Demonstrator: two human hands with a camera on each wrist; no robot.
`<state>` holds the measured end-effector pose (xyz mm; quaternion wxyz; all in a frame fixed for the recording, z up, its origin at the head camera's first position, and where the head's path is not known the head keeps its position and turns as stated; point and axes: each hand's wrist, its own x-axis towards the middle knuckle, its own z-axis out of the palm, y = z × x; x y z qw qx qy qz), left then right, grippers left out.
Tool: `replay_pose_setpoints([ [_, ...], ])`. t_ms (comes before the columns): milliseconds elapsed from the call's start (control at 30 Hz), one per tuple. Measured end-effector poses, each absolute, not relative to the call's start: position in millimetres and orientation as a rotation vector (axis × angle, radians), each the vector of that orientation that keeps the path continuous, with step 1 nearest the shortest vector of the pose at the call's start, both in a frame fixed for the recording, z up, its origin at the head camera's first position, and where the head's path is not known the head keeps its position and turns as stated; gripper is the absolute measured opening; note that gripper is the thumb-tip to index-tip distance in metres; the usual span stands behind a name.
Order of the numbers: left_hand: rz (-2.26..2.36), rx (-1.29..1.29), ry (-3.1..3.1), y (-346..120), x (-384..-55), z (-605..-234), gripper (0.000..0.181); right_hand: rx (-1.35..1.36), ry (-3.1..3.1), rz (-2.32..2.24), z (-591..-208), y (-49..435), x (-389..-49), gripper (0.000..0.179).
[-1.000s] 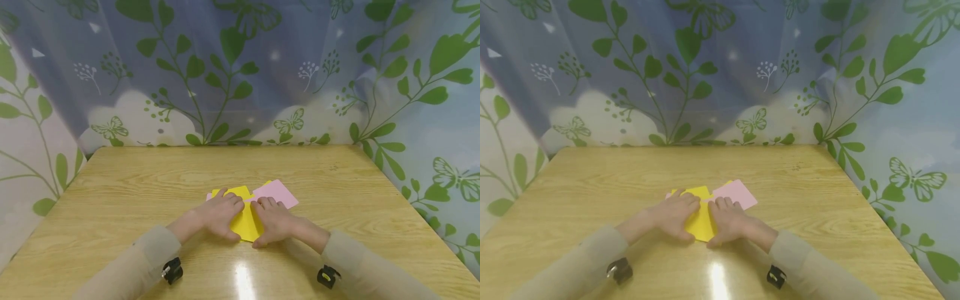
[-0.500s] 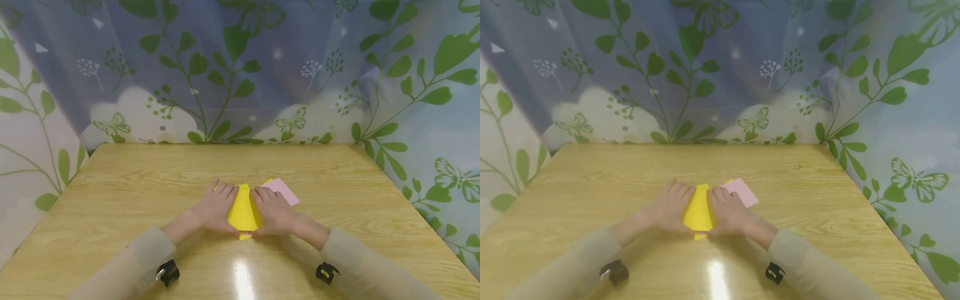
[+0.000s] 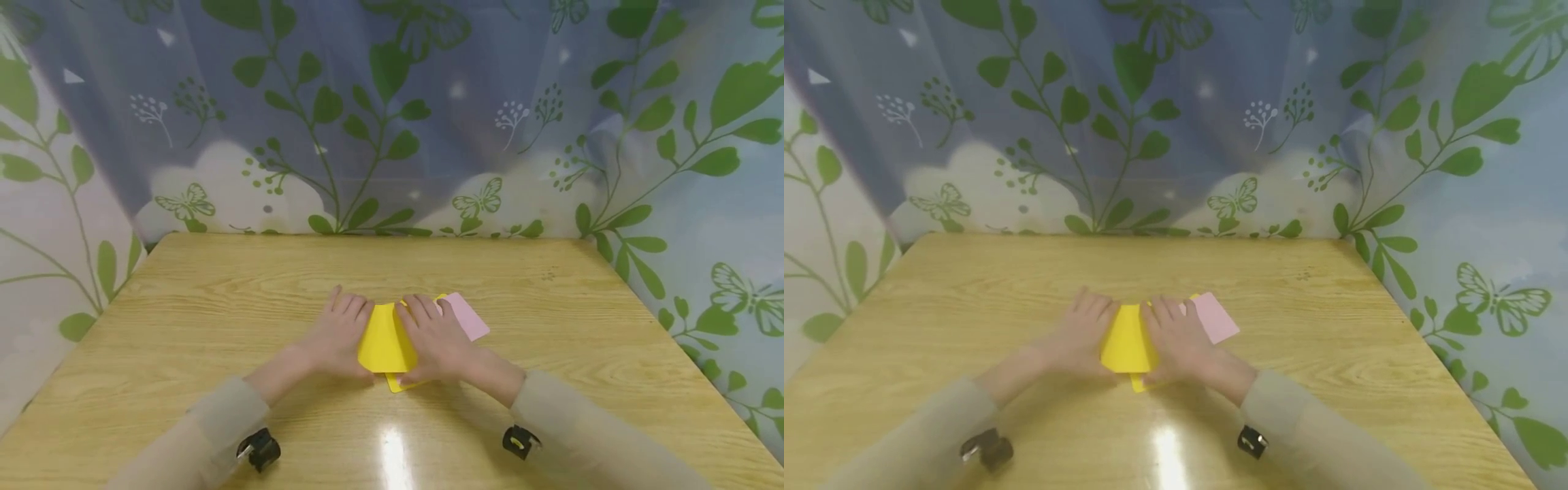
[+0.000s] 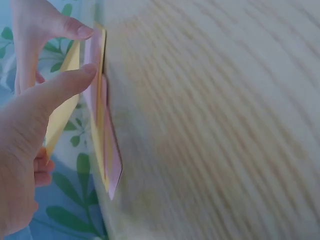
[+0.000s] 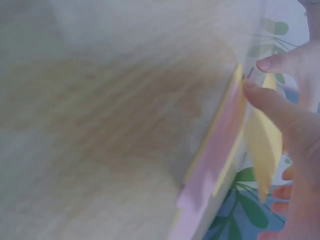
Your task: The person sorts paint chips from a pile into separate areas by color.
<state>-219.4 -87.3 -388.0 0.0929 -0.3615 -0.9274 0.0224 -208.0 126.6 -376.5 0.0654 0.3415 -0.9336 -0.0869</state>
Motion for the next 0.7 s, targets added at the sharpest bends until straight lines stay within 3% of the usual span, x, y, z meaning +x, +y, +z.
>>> replay_pose_setpoints([
  [700,0.035,-0.915,-2.69,-141,-205,-379,0.115,1.035,-2.865,-0.099,-369,85,-227,0.118],
])
